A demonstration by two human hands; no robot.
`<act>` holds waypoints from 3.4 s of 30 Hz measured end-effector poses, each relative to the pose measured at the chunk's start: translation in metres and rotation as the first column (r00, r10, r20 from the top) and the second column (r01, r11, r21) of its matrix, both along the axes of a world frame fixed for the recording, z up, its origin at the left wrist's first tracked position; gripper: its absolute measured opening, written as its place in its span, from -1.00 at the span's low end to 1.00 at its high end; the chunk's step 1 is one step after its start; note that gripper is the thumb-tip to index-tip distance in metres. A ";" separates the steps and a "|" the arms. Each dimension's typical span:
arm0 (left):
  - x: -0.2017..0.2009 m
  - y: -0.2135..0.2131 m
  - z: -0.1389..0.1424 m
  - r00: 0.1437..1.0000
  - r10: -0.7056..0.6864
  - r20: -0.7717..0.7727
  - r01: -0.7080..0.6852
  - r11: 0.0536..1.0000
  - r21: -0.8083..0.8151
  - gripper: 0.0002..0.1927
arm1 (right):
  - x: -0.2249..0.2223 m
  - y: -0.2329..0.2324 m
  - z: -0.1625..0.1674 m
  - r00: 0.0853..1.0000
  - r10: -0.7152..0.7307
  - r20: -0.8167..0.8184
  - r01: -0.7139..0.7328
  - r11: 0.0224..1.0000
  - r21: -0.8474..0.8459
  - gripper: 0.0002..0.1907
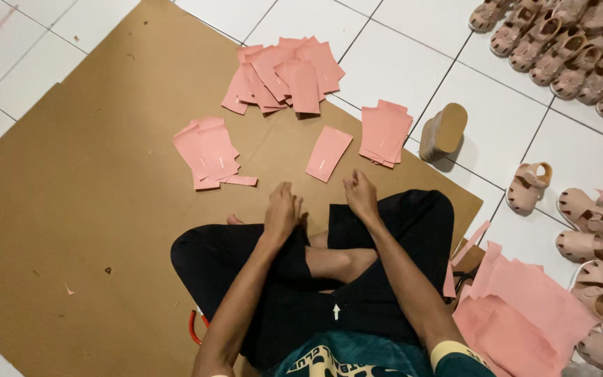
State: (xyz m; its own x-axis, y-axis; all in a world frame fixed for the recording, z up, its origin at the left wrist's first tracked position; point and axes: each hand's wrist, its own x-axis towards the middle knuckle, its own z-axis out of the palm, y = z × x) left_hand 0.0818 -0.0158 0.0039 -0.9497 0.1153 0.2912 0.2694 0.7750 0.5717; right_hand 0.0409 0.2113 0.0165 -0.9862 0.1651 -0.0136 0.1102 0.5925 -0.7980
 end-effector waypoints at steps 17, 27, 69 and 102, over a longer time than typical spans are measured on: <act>-0.056 0.048 -0.040 0.915 -0.245 0.321 0.395 0.708 -0.586 -0.19 | -0.071 -0.028 -0.032 0.714 0.684 0.149 -0.669 0.604 0.433 0.06; -0.058 0.050 -0.015 0.909 -0.239 0.341 0.396 0.747 -0.535 -0.10 | -0.147 -0.019 0.005 0.902 0.385 0.194 -0.430 0.841 0.330 -0.01; -0.108 0.021 -0.011 0.967 -0.033 0.254 0.119 0.937 -0.330 -0.33 | -0.056 -0.005 -0.020 0.975 0.195 -0.103 -0.206 0.973 -0.104 -0.02; -0.068 0.020 -0.041 0.948 -0.147 0.283 0.292 0.755 -0.587 -0.20 | -0.117 -0.048 -0.007 0.860 0.502 0.089 -0.490 0.764 0.419 0.11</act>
State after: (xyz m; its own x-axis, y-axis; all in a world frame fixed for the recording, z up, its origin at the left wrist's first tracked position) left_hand 0.0134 0.0040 -0.0369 -0.9035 0.4128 -0.1154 0.4091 0.9108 0.0551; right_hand -0.0758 0.1637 0.0100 -0.9310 -0.3637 -0.0314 -0.3090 0.8308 -0.4630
